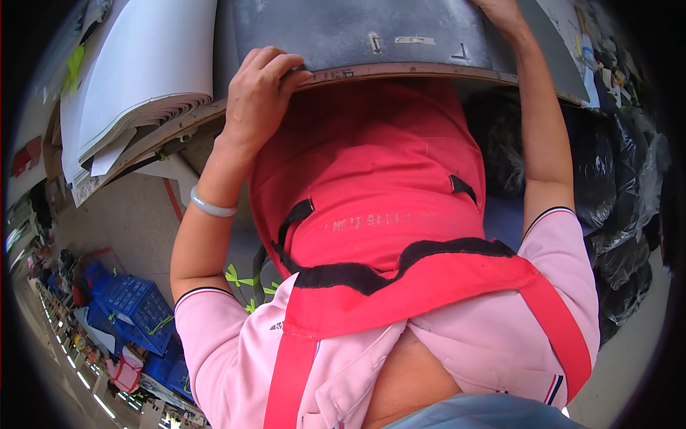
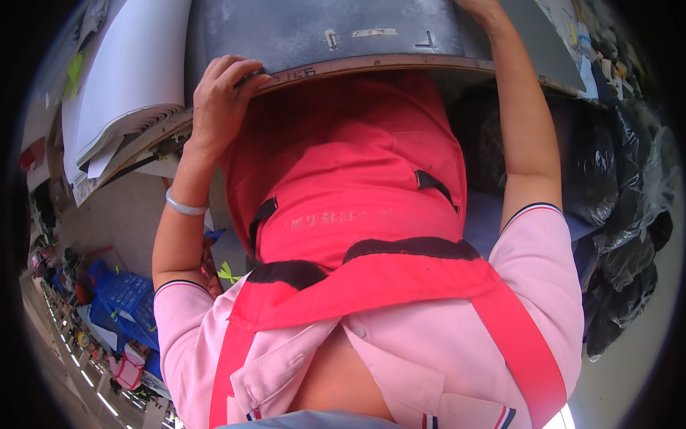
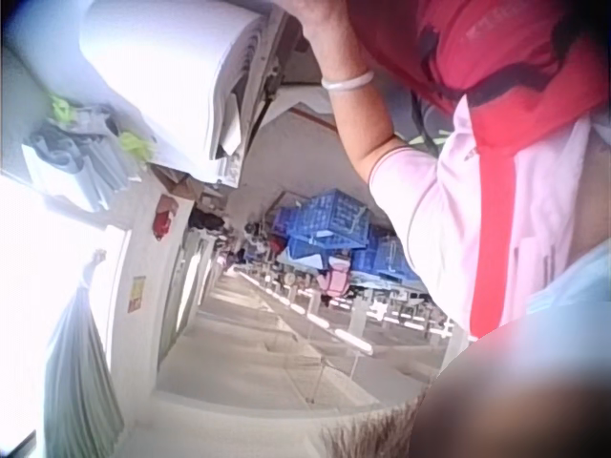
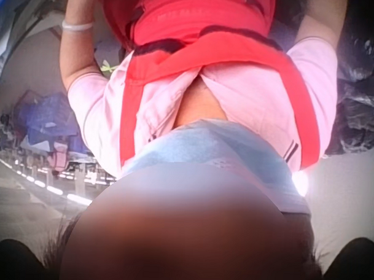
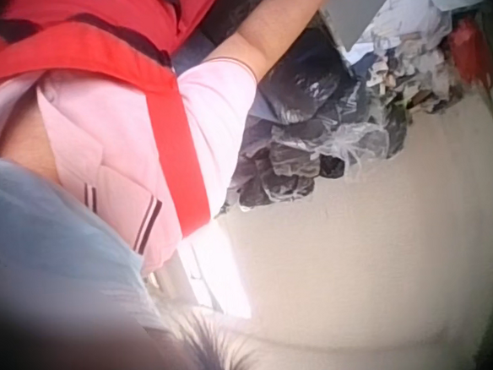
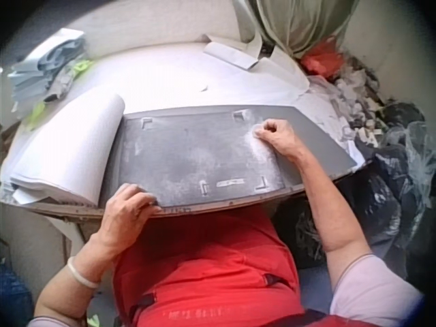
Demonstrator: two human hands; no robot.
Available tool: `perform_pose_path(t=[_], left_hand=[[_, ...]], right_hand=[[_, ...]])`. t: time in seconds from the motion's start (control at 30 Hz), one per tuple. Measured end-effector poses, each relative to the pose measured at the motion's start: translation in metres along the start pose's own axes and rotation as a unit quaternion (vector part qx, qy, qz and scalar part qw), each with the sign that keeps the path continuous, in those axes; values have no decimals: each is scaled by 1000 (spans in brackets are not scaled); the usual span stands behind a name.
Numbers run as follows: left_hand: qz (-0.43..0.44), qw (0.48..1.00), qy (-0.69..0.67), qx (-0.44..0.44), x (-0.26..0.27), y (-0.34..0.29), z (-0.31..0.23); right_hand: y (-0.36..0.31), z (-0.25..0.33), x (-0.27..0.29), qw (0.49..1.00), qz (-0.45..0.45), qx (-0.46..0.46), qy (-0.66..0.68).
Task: Manually assembling and preparing paper components for a folder or binder.
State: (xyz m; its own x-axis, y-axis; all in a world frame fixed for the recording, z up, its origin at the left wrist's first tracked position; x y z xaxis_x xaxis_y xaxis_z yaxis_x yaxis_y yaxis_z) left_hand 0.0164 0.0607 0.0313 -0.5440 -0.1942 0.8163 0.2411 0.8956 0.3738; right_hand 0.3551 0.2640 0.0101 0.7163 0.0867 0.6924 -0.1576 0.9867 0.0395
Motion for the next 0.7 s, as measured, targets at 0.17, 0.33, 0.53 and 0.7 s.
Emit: perform_pose_path(t=[0.17,0.33,0.53,0.7], left_hand=[[-9,1000,-1,-7,0,1,1],[-6,1000,5,-1,2,-1,2],[6,999,-1,-52,-13,20,-18],[-19,997,-49,-62,-62,72,-57]], right_hand=[[-2,7,3,999,-6,-23,-27],[3,5,-5,999,-16,19,-35],[22,-45,4,996,41,66,-46],[18,-39,-4,999,41,9,8]])
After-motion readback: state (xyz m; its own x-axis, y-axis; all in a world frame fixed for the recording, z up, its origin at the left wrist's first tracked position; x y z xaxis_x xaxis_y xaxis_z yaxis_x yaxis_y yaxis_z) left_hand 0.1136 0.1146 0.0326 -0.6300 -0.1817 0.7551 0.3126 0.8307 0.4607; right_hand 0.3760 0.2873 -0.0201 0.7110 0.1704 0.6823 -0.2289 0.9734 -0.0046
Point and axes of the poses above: each hand's wrist, its own y-axis towards the middle knuckle, its own x-axis out of the back of the hand, z = x × y, the point moved 7 cm from there along y, towards the middle knuckle, and after that the axes turned 2 degrees about x, right-handed, at the moved point
